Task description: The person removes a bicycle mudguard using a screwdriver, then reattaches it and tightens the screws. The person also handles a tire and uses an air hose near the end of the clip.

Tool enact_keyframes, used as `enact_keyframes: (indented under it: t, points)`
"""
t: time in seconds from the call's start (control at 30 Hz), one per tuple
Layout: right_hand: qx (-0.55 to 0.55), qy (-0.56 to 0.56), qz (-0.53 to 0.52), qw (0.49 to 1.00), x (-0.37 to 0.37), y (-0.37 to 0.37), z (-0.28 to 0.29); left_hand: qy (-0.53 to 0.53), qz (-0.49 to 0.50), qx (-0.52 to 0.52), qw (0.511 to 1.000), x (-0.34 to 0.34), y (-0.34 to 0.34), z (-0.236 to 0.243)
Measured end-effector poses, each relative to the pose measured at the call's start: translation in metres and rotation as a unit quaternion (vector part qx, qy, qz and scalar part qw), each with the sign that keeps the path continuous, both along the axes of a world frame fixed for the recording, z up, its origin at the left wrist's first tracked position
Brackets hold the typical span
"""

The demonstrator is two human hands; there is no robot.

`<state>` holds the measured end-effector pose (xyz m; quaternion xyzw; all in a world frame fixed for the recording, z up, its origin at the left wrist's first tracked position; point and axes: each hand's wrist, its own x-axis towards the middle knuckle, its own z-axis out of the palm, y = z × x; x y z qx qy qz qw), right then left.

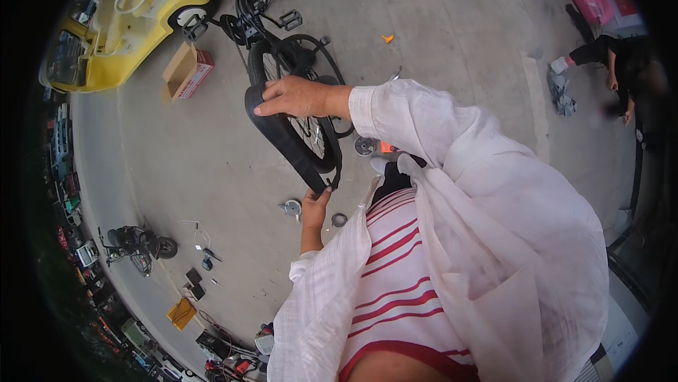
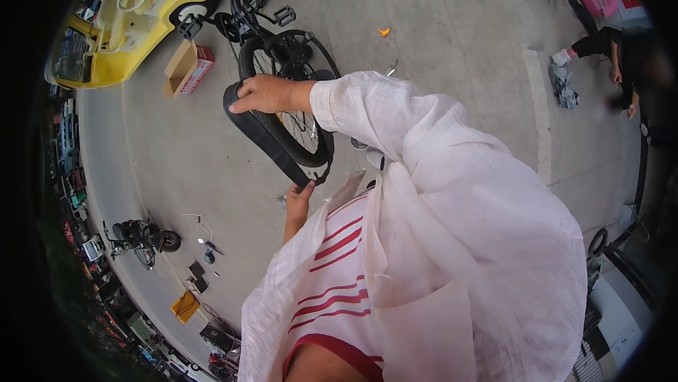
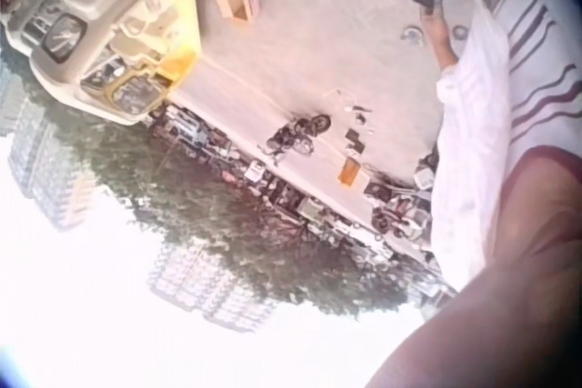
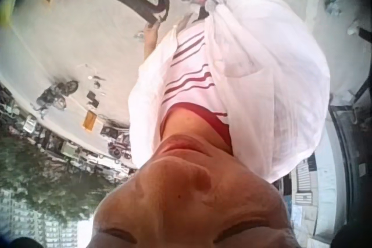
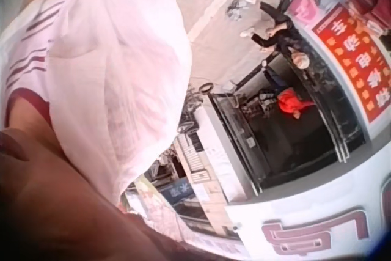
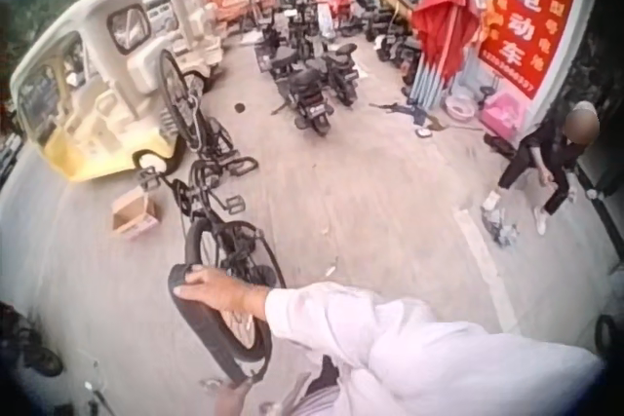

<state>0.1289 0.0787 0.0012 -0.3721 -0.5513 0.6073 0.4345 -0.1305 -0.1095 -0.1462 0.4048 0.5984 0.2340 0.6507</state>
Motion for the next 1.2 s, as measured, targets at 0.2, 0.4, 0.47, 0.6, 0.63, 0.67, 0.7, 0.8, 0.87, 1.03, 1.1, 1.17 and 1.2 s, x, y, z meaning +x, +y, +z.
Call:
enact_keyframes:
  t: [0.2,0.4,0.47,0.6,0.63,0.67,0.7,0.8,0.87,1.03,1.1,1.17,1.2]
  points:
    - [-0.011,0.054,-0.081,0.995,-0.016,0.081,0.027,0.054,0.001,0.035,0.998,-0.019,0.010,-0.012]
    - [-0.173,0.279,-0.066,0.942,-0.030,0.126,0.038,0.095,0.123,0.112,0.981,-0.023,0.017,-0.004]
    - [-0.192,0.229,-0.106,0.948,-0.024,0.161,0.019,0.066,0.153,0.130,0.977,-0.020,0.023,0.006]
    - [-0.122,0.155,-0.067,0.978,-0.015,0.210,0.016,0.068,0.187,0.141,0.970,-0.011,0.031,0.039]
    - [-0.096,0.161,-0.038,0.982,-0.013,0.220,0.017,0.064,0.197,0.146,0.967,-0.007,0.033,0.049]
    - [-0.073,0.177,-0.048,0.980,-0.014,0.228,0.014,0.060,0.206,0.152,0.965,-0.003,0.035,0.057]
    - [-0.108,0.155,-0.059,0.980,-0.013,0.238,0.003,0.056,0.212,0.156,0.963,0.003,0.039,0.066]
    - [-0.238,0.020,-0.126,0.963,-0.012,0.262,-0.058,0.050,0.237,0.127,0.962,0.027,0.052,0.077]
    - [-0.311,-0.058,-0.175,0.932,-0.007,0.280,-0.106,0.043,0.237,0.125,0.962,0.038,0.067,0.077]
    - [-0.375,0.419,-0.079,0.823,0.009,0.284,-0.098,0.046,0.296,0.194,0.934,0.045,0.080,0.106]
    - [-0.359,0.235,-0.062,0.901,0.011,0.277,-0.101,0.029,0.328,0.237,0.914,0.043,0.090,0.128]
    - [-0.408,0.084,-0.003,0.909,0.015,0.283,-0.121,0.024,0.323,0.228,0.918,0.044,0.103,0.142]
    - [-0.433,0.139,0.000,0.891,0.019,0.283,-0.120,0.036,0.310,0.219,0.925,0.043,0.107,0.143]
